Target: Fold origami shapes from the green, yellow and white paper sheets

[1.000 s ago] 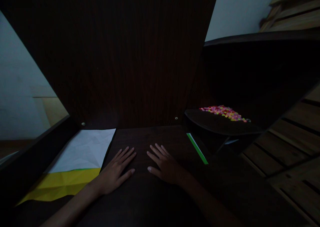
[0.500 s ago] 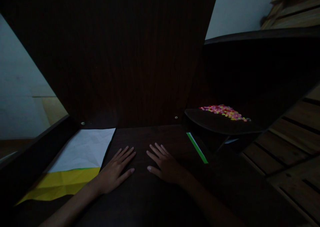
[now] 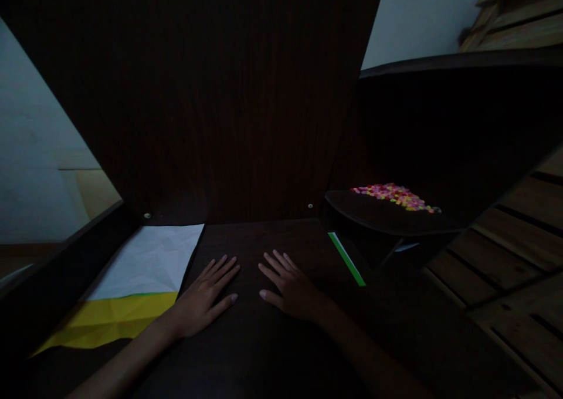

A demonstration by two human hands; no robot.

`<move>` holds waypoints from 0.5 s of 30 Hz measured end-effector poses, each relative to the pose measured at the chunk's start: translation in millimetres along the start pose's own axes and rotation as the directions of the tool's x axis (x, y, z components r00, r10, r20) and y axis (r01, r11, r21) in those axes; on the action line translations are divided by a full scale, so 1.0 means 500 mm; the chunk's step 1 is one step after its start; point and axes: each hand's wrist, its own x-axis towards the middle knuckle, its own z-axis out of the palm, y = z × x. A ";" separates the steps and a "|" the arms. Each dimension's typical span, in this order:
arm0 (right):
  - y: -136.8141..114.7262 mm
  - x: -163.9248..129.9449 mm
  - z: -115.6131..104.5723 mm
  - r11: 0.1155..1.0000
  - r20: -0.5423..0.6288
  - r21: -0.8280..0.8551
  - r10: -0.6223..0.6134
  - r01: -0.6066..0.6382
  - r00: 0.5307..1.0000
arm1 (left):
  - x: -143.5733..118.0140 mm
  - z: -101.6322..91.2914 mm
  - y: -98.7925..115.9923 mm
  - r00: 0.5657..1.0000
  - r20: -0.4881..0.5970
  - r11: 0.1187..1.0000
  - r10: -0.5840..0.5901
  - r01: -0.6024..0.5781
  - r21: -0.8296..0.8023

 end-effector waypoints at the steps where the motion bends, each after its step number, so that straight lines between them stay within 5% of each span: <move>1: 0.000 0.000 0.000 1.000 0.001 -0.001 0.001 -0.001 1.000 | 0.000 0.000 0.000 1.000 0.005 1.000 0.000 0.000 -0.001; 15: 0.000 -0.001 0.002 1.000 -0.031 0.010 -0.012 0.012 0.999 | -0.001 0.009 -0.007 1.000 -0.020 1.000 0.010 -0.010 0.015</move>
